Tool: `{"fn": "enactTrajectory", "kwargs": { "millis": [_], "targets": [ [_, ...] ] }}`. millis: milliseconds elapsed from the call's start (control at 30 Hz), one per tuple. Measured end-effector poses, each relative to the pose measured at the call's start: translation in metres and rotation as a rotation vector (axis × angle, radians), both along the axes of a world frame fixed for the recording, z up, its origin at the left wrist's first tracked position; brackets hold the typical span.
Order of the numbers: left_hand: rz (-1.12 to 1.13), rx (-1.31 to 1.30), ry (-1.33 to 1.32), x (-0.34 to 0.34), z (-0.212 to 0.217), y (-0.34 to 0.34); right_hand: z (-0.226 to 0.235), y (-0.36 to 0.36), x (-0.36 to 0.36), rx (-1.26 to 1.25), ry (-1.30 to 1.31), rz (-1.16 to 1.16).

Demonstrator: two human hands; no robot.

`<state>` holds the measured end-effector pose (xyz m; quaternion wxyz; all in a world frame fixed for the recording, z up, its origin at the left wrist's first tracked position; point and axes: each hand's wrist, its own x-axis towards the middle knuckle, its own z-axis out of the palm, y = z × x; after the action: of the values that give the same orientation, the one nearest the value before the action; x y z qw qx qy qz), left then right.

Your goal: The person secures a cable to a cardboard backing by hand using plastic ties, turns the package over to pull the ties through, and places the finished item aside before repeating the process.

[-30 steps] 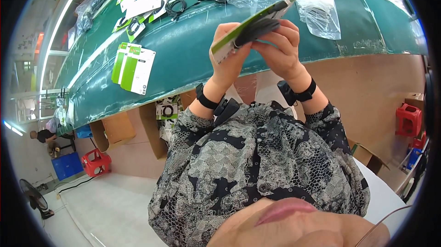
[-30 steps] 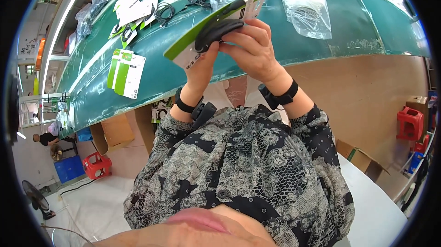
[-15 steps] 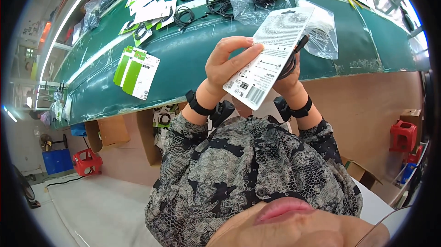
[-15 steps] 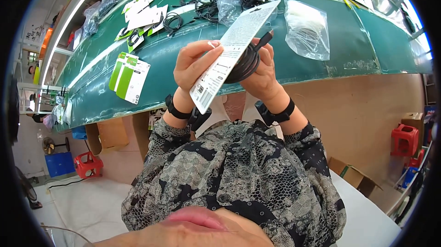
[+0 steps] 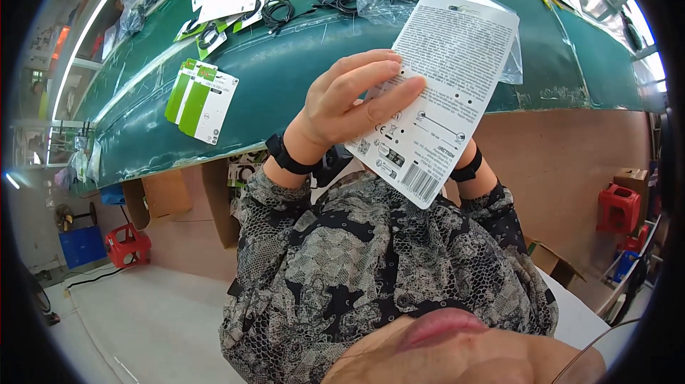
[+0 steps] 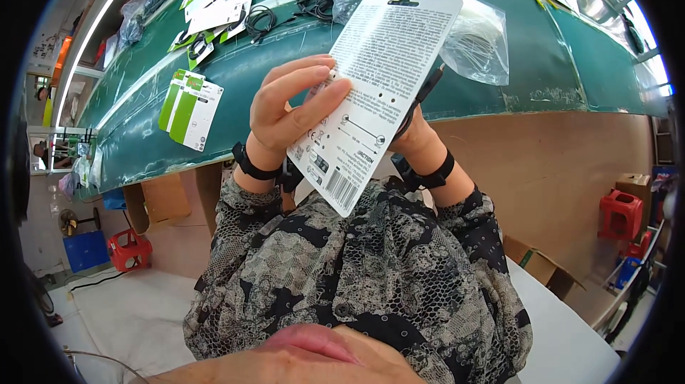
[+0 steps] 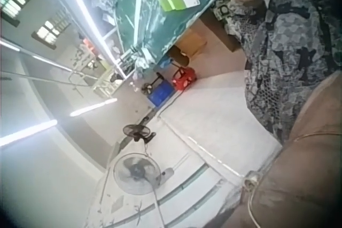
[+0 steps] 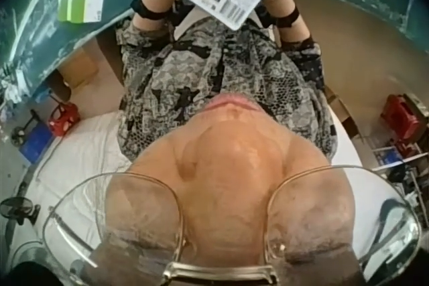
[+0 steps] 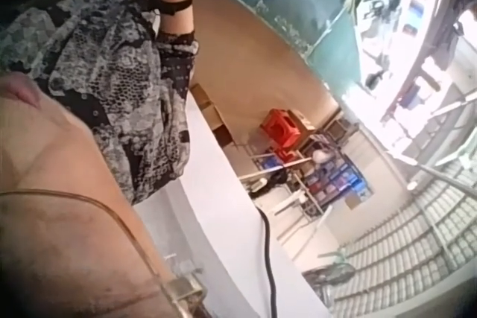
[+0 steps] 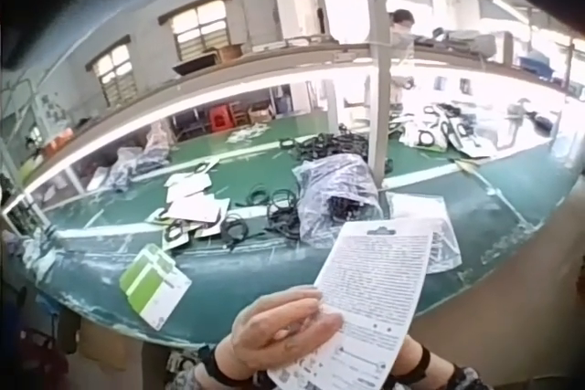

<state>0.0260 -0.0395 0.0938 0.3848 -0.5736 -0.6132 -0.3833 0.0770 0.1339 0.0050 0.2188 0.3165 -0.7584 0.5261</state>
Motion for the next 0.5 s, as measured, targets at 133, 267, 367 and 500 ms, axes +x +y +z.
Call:
{"fn": "enactTrajectory", "kwargs": {
  "millis": [133,267,367,500],
  "targets": [
    [-0.006,-0.02,0.053,-0.0006,0.003,-0.002,-0.0022,-0.0084,0.002,-0.807,-0.717,0.524],
    [-0.018,-0.026,0.038,-0.0001,0.0032,-0.0032,0.0011,-0.0056,0.0014,-0.374,-0.365,0.372],
    [-0.051,0.004,0.001,0.0011,0.0016,-0.0037,0.0013,-0.0067,0.0004,-0.495,-0.463,0.439],
    [-0.066,0.016,-0.026,0.0031,0.0032,-0.0039,0.0016,-0.0069,0.0001,-0.741,-0.661,0.561]
  ]
}}
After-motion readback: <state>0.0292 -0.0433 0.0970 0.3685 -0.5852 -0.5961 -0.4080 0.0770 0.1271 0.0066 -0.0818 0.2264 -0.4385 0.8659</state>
